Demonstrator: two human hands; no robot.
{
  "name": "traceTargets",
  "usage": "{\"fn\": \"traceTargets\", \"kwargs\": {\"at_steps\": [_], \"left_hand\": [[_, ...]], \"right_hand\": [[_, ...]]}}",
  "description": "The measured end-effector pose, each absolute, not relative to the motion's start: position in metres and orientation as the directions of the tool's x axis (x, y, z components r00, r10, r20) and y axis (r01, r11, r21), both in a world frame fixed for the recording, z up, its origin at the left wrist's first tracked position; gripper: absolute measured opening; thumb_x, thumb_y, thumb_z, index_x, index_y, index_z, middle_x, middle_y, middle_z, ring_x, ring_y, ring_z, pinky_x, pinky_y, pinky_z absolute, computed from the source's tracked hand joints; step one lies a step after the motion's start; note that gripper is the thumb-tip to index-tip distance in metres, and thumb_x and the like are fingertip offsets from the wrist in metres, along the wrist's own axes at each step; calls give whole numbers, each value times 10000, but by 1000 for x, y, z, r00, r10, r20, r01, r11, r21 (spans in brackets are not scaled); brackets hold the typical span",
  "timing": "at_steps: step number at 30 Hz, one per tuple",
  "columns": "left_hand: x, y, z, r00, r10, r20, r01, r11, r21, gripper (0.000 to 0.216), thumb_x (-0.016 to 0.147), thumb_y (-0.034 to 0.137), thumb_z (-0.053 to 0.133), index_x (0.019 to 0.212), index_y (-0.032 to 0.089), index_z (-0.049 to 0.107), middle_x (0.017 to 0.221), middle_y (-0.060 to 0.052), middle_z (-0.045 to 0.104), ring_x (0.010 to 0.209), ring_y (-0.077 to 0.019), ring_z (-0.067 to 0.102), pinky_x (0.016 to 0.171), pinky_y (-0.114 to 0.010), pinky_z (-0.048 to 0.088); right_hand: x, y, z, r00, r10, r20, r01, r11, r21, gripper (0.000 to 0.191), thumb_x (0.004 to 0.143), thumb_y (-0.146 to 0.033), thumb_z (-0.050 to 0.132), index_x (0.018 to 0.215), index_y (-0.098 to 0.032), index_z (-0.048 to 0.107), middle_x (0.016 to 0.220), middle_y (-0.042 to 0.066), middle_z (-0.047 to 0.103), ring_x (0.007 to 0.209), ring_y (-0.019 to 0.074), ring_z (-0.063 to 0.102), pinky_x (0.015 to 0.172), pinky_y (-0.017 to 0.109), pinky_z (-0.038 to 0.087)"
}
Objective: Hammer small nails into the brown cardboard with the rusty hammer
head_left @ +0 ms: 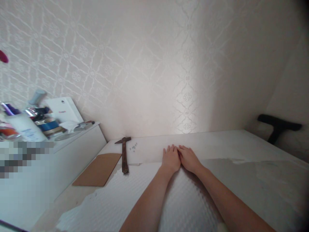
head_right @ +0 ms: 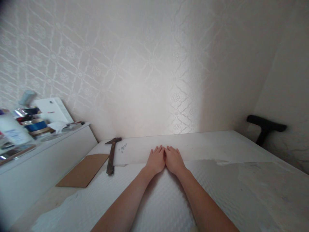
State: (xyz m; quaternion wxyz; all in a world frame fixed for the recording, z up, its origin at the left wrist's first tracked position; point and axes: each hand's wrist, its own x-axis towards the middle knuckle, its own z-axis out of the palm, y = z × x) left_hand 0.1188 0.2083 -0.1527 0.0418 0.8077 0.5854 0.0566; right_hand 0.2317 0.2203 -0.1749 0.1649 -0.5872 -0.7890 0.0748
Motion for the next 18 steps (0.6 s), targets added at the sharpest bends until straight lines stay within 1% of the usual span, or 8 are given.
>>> {"fn": "traceTargets", "kwargs": {"at_steps": [4, 13, 18], "left_hand": [[119, 207, -150, 300, 954, 9, 947, -299, 116, 524, 943, 219, 236, 1442, 91, 330, 1528, -114, 279, 1409, -266, 243, 1145, -479, 220], [119, 207, -151, 310, 950, 28, 944, -311, 108, 526, 941, 218, 227, 1436, 80, 338, 1523, -120, 293, 1402, -275, 255, 1139, -481, 230], [119, 208, -151, 311, 950, 23, 945, -312, 103, 527, 943, 220, 220, 1440, 84, 330, 1520, -126, 298, 1403, -272, 252, 1134, -481, 240]], "right_hand": [[232, 221, -176, -262, 948, 178, 898, 307, -315, 460, 919, -160, 331, 1342, -130, 510, 1407, 162, 482, 1329, 247, 392, 1094, 437, 271], [233, 221, -175, -267, 949, 171, 899, 309, -312, 463, 920, -163, 330, 1348, -132, 504, 1409, 163, 478, 1330, 257, 389, 1096, 459, 265], [233, 221, -175, -263, 949, 174, 896, 307, -321, 464, 918, -155, 336, 1351, -141, 501, 1403, 163, 485, 1332, 247, 386, 1092, 454, 269]]}}
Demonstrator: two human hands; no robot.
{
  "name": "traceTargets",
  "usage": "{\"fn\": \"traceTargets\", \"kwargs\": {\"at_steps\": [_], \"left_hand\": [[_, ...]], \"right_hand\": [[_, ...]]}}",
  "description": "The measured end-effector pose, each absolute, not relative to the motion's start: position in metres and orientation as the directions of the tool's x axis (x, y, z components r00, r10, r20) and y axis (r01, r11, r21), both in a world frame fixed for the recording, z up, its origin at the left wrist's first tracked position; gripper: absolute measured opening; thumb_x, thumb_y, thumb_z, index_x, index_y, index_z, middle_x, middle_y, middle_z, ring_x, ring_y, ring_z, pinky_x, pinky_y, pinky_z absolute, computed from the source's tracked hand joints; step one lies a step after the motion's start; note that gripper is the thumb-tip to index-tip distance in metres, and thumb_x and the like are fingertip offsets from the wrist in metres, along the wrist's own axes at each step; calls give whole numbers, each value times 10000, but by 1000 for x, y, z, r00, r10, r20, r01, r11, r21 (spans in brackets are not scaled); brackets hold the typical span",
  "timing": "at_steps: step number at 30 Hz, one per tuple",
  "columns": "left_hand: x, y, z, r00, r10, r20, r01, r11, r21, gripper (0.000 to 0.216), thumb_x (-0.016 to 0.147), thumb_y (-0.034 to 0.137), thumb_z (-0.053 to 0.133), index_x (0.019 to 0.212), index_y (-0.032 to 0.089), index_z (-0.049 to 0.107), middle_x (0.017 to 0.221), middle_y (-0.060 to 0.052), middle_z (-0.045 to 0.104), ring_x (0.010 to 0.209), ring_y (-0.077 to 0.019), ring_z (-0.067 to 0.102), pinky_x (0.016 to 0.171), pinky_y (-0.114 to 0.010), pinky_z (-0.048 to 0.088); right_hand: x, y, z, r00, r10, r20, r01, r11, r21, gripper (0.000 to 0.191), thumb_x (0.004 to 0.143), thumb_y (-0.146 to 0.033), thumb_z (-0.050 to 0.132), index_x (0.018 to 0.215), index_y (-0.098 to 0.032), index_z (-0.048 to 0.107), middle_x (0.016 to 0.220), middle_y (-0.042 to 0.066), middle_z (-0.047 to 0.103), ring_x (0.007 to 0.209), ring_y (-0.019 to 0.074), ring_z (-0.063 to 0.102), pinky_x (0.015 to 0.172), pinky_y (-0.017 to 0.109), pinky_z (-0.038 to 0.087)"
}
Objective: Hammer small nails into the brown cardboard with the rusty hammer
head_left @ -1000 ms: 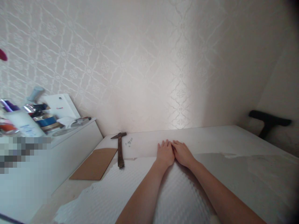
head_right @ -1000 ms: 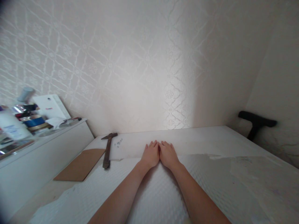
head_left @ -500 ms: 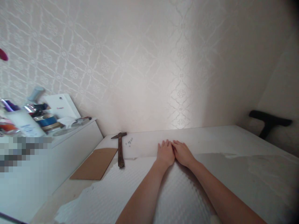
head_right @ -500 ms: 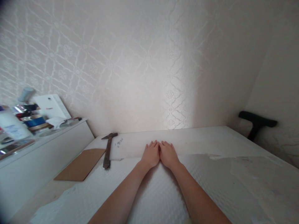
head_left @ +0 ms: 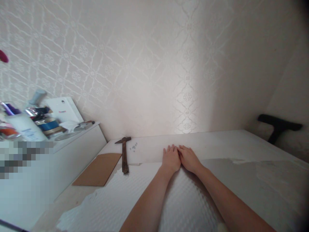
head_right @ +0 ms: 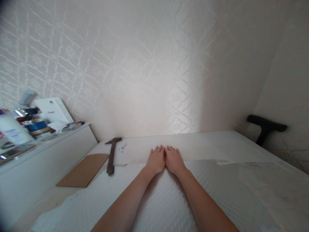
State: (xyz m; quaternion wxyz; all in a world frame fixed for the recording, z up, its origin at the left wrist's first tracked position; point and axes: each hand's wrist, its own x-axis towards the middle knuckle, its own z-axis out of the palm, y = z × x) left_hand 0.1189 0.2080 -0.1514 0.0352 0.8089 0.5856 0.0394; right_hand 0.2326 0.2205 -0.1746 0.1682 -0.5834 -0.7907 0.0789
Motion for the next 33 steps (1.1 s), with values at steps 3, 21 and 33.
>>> {"fn": "traceTargets", "kwargs": {"at_steps": [3, 21, 33], "left_hand": [[119, 208, -151, 309, 951, 20, 945, -309, 103, 523, 944, 214, 217, 1437, 86, 336, 1524, -127, 289, 1402, -269, 257, 1134, -478, 241], [119, 208, -151, 306, 952, 24, 946, -307, 108, 518, 947, 221, 224, 1434, 94, 344, 1524, -120, 291, 1402, -268, 262, 1141, -470, 228], [118, 208, -152, 313, 949, 41, 944, -316, 95, 516, 945, 225, 236, 1432, 96, 349, 1517, -128, 303, 1398, -269, 268, 1130, -474, 247]], "right_hand": [[232, 220, -174, -263, 949, 175, 893, 308, -329, 460, 920, -156, 334, 1345, -137, 507, 1401, 165, 487, 1328, 248, 392, 1093, 449, 266], [232, 219, -173, -263, 949, 175, 894, 308, -325, 457, 916, -158, 338, 1334, -123, 519, 1402, 175, 482, 1327, 259, 395, 1091, 459, 273], [232, 218, -173, -262, 949, 177, 892, 308, -331, 462, 922, -158, 325, 1346, -110, 502, 1407, 179, 475, 1325, 264, 396, 1092, 469, 264]]}}
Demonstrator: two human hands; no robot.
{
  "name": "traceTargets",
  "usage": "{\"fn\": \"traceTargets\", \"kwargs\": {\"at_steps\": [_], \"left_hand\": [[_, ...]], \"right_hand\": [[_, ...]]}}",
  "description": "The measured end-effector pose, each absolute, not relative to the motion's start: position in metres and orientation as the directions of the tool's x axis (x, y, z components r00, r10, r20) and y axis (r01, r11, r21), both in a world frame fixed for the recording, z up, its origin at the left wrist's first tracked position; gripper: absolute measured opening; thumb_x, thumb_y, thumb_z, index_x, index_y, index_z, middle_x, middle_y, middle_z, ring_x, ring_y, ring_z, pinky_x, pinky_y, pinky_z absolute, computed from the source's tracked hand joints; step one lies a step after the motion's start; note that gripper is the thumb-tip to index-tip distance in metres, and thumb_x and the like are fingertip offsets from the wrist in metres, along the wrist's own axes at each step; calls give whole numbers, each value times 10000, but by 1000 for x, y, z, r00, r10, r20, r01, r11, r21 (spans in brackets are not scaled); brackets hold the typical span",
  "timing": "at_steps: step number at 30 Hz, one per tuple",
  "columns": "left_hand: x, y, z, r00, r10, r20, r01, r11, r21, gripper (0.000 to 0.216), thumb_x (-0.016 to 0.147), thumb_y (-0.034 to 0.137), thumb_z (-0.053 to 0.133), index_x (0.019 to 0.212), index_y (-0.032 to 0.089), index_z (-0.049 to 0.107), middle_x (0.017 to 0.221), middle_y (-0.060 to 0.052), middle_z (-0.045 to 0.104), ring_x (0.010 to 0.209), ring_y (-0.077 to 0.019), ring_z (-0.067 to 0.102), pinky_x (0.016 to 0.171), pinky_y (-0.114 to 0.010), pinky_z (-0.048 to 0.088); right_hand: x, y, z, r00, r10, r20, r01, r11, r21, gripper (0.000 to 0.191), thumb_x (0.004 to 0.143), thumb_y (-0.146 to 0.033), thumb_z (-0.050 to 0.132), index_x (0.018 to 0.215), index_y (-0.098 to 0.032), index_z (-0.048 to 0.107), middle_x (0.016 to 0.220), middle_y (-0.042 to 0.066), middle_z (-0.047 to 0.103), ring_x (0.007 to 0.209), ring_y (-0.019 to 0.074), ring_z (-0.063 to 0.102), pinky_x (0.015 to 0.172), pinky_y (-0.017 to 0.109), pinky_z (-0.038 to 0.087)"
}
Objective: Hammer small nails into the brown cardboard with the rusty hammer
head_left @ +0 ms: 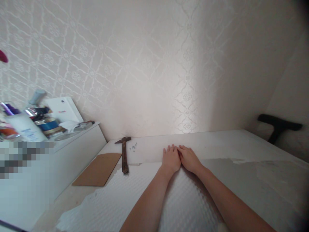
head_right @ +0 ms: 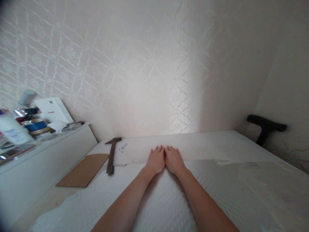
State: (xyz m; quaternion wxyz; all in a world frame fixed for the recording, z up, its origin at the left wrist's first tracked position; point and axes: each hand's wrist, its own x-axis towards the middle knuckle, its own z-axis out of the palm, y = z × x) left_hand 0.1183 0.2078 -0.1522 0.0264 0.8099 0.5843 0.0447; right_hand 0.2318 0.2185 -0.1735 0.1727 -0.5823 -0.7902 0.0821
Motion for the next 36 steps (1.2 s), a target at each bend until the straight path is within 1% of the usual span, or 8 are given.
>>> {"fn": "traceTargets", "kwargs": {"at_steps": [3, 7, 12, 17, 22, 29, 36], "left_hand": [[118, 207, -151, 313, 949, 41, 945, -315, 89, 514, 945, 222, 238, 1434, 113, 351, 1514, -126, 313, 1396, -267, 272, 1125, -475, 255], [119, 208, -151, 308, 951, 18, 947, -308, 87, 516, 945, 219, 237, 1442, 128, 340, 1518, -120, 305, 1399, -260, 269, 1126, -476, 252], [119, 208, -151, 307, 951, 30, 946, -309, 103, 520, 947, 227, 226, 1435, 94, 347, 1519, -122, 300, 1402, -270, 260, 1135, -476, 242], [119, 207, -150, 311, 950, 30, 942, -313, 123, 527, 941, 215, 226, 1431, 65, 345, 1523, -127, 288, 1399, -283, 261, 1137, -487, 233], [119, 207, -150, 309, 951, 20, 944, -309, 116, 525, 944, 221, 222, 1436, 81, 341, 1523, -123, 290, 1405, -272, 252, 1138, -482, 236], [119, 207, -152, 315, 948, 44, 941, -318, 120, 524, 936, 203, 233, 1424, 58, 358, 1520, -127, 293, 1394, -285, 274, 1137, -493, 236], [119, 208, -152, 311, 950, 28, 942, -312, 120, 526, 941, 216, 239, 1432, 60, 343, 1523, -124, 285, 1401, -287, 257, 1140, -494, 229]], "right_hand": [[232, 220, -175, -267, 946, 184, 888, 316, -334, 454, 920, -149, 326, 1332, -122, 516, 1392, 177, 492, 1320, 247, 403, 1087, 456, 274], [233, 221, -176, -265, 945, 191, 890, 316, -328, 456, 919, -148, 331, 1336, -125, 514, 1399, 176, 485, 1318, 251, 404, 1087, 458, 272], [233, 221, -177, -259, 947, 188, 892, 309, -331, 457, 922, -159, 334, 1343, -146, 512, 1401, 165, 486, 1321, 249, 402, 1088, 458, 273], [233, 221, -175, -267, 946, 181, 891, 314, -328, 458, 923, -159, 333, 1346, -128, 505, 1403, 170, 483, 1324, 254, 397, 1091, 454, 268], [232, 220, -173, -268, 949, 164, 893, 308, -329, 457, 926, -165, 324, 1343, -126, 508, 1418, 159, 470, 1324, 254, 397, 1100, 446, 253], [232, 220, -174, -259, 949, 181, 895, 307, -324, 464, 922, -159, 326, 1351, -120, 501, 1410, 172, 475, 1325, 263, 395, 1088, 459, 274], [233, 222, -177, -273, 946, 176, 890, 318, -326, 464, 927, -166, 319, 1354, -119, 494, 1411, 170, 474, 1336, 252, 380, 1095, 451, 266]]}}
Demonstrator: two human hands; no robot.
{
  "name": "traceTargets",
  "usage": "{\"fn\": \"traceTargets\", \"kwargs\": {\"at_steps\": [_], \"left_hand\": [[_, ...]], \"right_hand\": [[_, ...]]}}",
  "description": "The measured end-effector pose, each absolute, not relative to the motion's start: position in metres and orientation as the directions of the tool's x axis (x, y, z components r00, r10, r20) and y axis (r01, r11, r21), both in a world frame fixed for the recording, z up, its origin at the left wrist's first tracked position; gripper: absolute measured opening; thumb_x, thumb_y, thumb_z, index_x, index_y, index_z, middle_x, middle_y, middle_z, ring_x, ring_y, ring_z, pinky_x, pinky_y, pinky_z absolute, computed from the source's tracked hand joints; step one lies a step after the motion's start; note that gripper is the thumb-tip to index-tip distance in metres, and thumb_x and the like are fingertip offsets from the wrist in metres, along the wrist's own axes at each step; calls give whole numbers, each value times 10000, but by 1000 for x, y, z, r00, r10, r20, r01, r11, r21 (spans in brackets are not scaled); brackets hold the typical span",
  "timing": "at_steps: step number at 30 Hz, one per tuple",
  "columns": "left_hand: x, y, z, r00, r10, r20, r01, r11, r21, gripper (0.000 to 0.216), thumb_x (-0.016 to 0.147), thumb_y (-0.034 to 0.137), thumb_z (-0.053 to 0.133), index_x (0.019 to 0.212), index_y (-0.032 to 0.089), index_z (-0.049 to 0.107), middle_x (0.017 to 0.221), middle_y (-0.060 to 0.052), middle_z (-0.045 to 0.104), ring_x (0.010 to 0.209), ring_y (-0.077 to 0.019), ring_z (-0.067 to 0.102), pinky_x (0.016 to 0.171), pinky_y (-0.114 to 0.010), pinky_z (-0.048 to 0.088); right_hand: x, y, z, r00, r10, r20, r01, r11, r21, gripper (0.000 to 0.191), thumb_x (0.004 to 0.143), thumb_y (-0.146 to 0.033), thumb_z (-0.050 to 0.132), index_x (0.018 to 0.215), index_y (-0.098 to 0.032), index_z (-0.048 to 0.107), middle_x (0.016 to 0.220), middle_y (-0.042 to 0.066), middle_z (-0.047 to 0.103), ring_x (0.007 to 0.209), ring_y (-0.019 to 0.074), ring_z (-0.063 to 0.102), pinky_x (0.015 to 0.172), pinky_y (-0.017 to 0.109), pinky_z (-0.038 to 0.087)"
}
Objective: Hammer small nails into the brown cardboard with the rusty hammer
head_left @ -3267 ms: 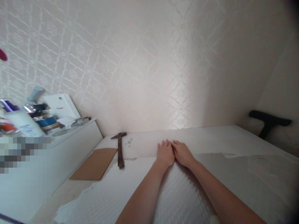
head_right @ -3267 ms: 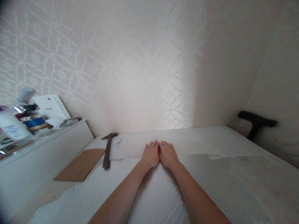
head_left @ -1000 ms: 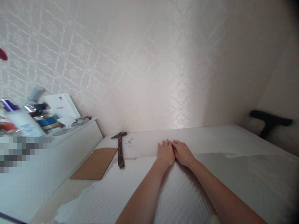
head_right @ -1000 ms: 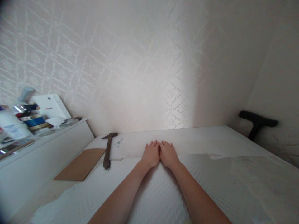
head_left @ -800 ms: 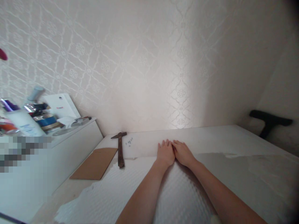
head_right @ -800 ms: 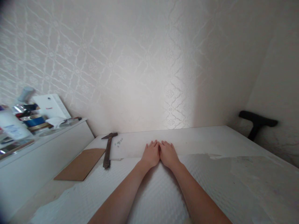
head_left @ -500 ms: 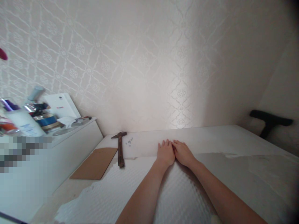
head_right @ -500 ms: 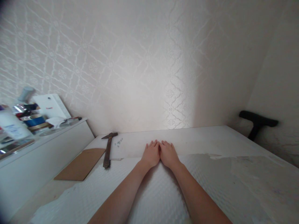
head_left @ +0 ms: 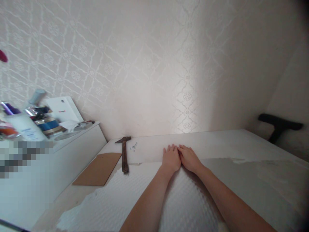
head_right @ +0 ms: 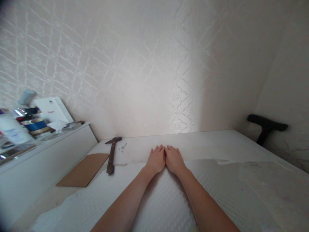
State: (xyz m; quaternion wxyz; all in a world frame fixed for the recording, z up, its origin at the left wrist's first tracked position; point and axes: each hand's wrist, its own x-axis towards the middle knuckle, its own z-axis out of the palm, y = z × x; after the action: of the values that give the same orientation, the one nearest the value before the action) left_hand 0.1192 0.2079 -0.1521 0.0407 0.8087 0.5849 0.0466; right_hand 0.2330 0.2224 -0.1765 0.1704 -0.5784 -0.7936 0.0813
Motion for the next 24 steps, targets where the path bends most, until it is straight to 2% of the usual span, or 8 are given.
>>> {"fn": "traceTargets", "kwargs": {"at_steps": [24], "left_hand": [[119, 207, -150, 311, 950, 24, 943, -312, 114, 523, 944, 210, 225, 1431, 62, 345, 1525, -123, 282, 1404, -279, 251, 1139, -490, 231]], "right_hand": [[232, 221, -175, -265, 947, 183, 890, 313, -330, 458, 920, -151, 326, 1336, -127, 516, 1407, 162, 482, 1318, 256, 406, 1095, 456, 263]]}}
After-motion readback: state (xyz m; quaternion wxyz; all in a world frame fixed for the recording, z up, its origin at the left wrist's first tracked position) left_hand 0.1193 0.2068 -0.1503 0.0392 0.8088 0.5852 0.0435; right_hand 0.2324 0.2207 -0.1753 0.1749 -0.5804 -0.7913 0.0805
